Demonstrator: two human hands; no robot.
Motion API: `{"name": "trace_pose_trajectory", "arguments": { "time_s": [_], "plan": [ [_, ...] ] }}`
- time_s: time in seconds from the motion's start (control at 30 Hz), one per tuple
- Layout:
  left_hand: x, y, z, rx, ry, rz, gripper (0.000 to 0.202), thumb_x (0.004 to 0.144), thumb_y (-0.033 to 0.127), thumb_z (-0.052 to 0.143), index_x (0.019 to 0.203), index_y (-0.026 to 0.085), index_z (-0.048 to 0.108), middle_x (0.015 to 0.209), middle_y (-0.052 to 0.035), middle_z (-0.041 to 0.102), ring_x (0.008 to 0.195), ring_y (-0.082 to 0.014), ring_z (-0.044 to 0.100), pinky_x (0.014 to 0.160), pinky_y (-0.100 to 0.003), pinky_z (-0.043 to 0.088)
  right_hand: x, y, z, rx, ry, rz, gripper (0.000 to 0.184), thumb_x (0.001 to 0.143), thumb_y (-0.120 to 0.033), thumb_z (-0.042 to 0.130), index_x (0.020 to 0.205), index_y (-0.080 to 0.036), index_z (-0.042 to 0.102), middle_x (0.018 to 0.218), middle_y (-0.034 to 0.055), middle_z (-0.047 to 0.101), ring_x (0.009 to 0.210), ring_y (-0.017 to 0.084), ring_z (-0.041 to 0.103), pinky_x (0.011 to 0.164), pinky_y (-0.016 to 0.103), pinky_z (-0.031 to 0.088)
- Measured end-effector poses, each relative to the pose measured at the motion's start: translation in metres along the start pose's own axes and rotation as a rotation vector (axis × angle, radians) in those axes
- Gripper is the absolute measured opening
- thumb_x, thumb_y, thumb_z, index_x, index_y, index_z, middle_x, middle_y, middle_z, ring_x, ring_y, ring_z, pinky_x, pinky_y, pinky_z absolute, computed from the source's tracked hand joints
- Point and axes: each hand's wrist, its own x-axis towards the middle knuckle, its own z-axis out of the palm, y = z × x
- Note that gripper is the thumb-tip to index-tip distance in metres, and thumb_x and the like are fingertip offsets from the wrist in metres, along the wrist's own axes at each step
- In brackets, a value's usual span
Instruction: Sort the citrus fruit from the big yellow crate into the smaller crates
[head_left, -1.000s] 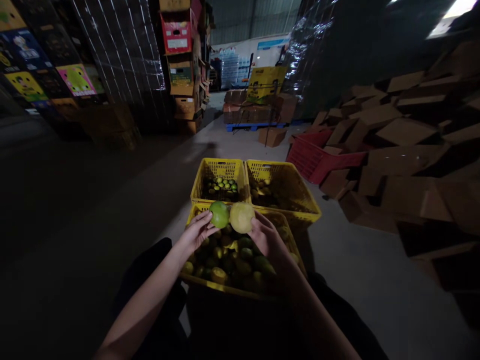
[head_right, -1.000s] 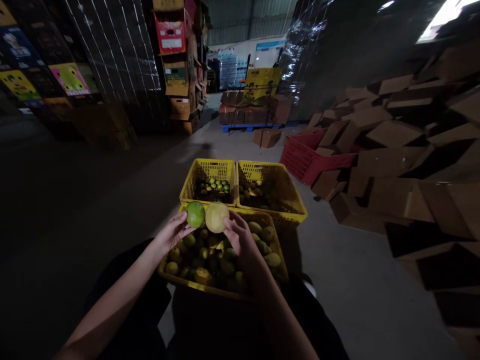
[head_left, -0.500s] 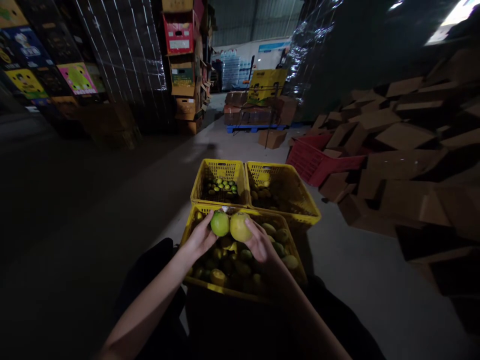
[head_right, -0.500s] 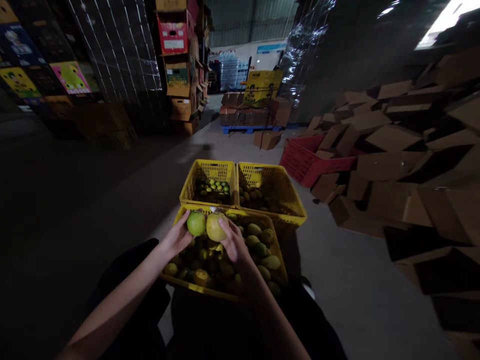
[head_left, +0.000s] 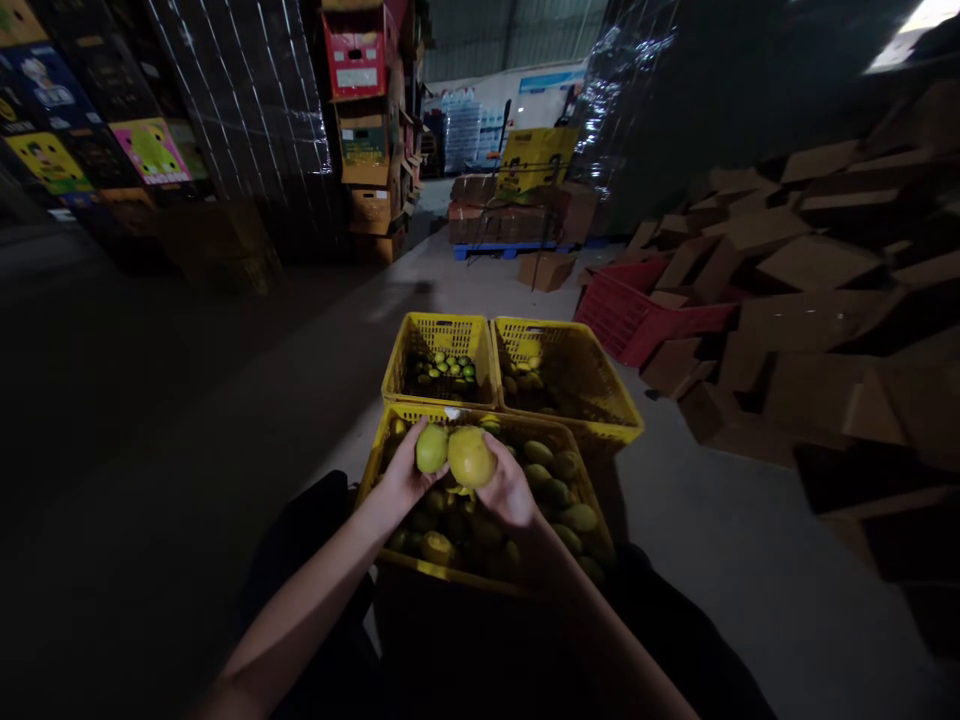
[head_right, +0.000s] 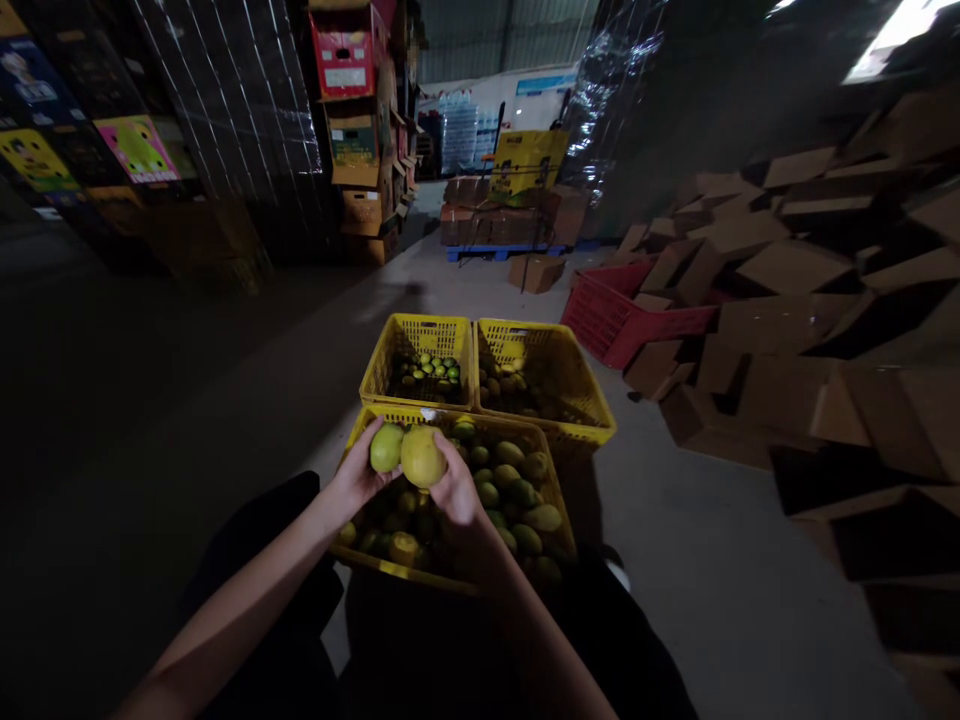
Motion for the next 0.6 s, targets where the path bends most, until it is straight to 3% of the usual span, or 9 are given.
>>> {"name": "trace_pose_trajectory", "arguments": {
  "time_s": [0.13, 0.27, 0.4, 0.5, 0.6],
  "plan": [
    [0.003, 0.003, 0.000, -0.121, -0.032, -0.067, 0.025, 0.090, 0.034, 0.056, 0.104, 0.013, 0.063, 0.077, -0.0042, 0.069, 0.068, -0.0143, 0.068, 0.066, -0.026, 0.058, 0.000, -0.007, -0.009, 0.035, -0.036, 0.090, 0.033, 0.076, -0.054, 0.057, 0.079, -0.022, 0.066, 0.073, 0.0065, 0.075, 0.078, 0.028, 0.072, 0.070, 0.043, 0.058],
    [-0.001, 0.005, 0.003, -0.177, -0.059, -0.058, 0.032, 0.093, 0.032, 0.050, 0.118, 0.014, 0.059, 0.083, -0.0062, 0.071, 0.075, -0.0170, 0.070, 0.073, -0.032, 0.059, 0.002, -0.010, -0.020, 0.066, -0.034, 0.108, 0.034, 0.078, -0.052, 0.054, 0.087, -0.023, 0.069, 0.080, 0.0055, 0.077, 0.066, 0.023, 0.071, 0.069, 0.041, 0.058],
    [-0.001, 0.005, 0.004, -0.170, -0.051, -0.049, 0.038, 0.093, 0.034, 0.047, 0.124, 0.013, 0.055, 0.092, -0.0100, 0.071, 0.085, -0.0205, 0.070, 0.078, -0.037, 0.059, 0.005, -0.008, -0.021, 0.067, -0.032, 0.072, 0.030, 0.079, -0.054, 0.057, 0.086, -0.026, 0.067, 0.087, 0.0032, 0.077, 0.082, 0.025, 0.072, 0.078, 0.044, 0.057],
    [0.000, 0.007, 0.005, -0.185, -0.045, -0.057, 0.039, 0.095, 0.030, 0.043, 0.127, 0.011, 0.052, 0.099, -0.0113, 0.071, 0.091, -0.0197, 0.069, 0.078, -0.032, 0.059, 0.007, -0.005, -0.019, 0.101, -0.009, 0.076, 0.027, 0.080, -0.051, 0.059, 0.085, -0.026, 0.067, 0.091, 0.0024, 0.077, 0.095, 0.024, 0.070, 0.083, 0.044, 0.057],
    [0.001, 0.007, 0.006, -0.221, -0.033, -0.070, 0.039, 0.098, 0.030, 0.038, 0.129, 0.011, 0.051, 0.105, -0.0115, 0.069, 0.091, -0.0167, 0.069, 0.074, -0.024, 0.059, 0.011, -0.001, -0.019, 0.165, 0.031, 0.123, 0.027, 0.081, -0.050, 0.060, 0.086, -0.025, 0.068, 0.088, 0.0013, 0.077, 0.093, 0.023, 0.071, 0.086, 0.043, 0.057]
  ]
}}
